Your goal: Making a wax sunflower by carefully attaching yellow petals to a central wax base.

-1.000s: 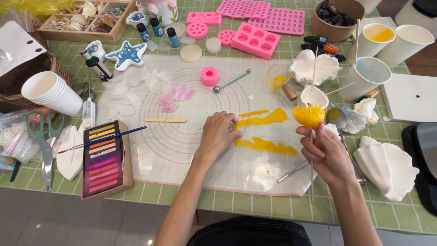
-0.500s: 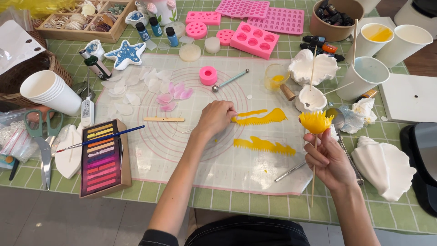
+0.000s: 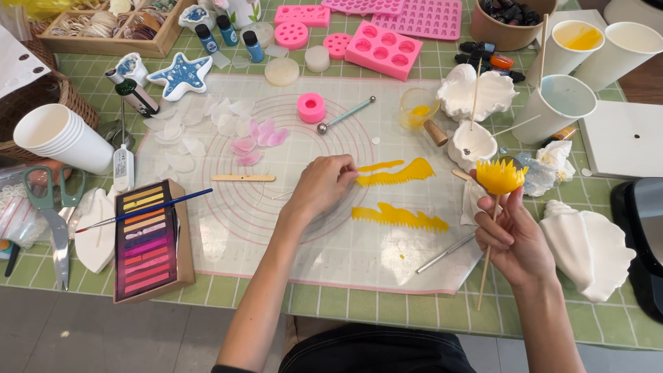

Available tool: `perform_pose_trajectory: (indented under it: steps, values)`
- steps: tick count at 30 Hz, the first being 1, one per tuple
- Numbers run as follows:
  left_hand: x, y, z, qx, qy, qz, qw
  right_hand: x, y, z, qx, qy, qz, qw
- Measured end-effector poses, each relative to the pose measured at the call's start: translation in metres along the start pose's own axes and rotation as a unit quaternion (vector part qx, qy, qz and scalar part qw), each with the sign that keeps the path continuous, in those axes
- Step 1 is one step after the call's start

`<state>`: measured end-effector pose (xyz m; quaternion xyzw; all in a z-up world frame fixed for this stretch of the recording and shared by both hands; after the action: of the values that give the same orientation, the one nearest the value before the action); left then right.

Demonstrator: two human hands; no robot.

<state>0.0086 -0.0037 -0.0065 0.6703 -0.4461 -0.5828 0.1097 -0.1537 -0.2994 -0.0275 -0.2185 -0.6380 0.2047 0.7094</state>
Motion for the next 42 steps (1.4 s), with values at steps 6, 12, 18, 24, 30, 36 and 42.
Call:
perform_pose_trajectory:
  steps: [6, 12, 18, 24, 30, 36, 42]
  values:
    - [0.006, -0.001, 0.004, -0.044, 0.043, 0.118, 0.991, 0.003, 0.006, -0.003, -0.002, -0.002, 0.019, 1.0]
    - [0.005, 0.015, 0.009, -0.084, -0.011, 0.115, 0.99, 0.025, 0.017, -0.006, -0.003, 0.1, 0.201, 0.975]
    - [0.022, -0.008, 0.009, -0.004, 0.038, 0.069, 0.997, 0.029, 0.039, -0.004, 0.042, 0.05, 0.207, 0.976]
    - [0.013, -0.001, 0.004, 0.004, 0.041, 0.061, 0.997, 0.033, 0.029, -0.009, 0.049, 0.069, 0.222, 0.971]
    - [0.013, 0.011, -0.005, 0.08, 0.053, 0.069, 0.993, 0.045, -0.009, -0.011, -0.003, 0.107, 0.265, 0.958]
    - [0.002, 0.044, -0.023, 0.107, 0.027, 0.053, 0.992, 0.047, -0.02, -0.014, -0.056, 0.123, 0.279, 0.951]
    - [0.0, 0.08, -0.045, 0.136, 0.014, 0.005, 0.991, 0.042, -0.024, -0.028, -0.083, 0.144, 0.293, 0.942]
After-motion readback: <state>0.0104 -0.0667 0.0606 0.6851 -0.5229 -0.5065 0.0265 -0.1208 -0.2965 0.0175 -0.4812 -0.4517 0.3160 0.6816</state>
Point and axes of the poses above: each hand's wrist, its own z-axis away from the middle knuckle, its own x-axis out of the palm, y = z × x, the point moved 2 cm from there along -z, towards the middle knuckle, and after that the axes turned 10 degrees about y, right-handed, at the moved point
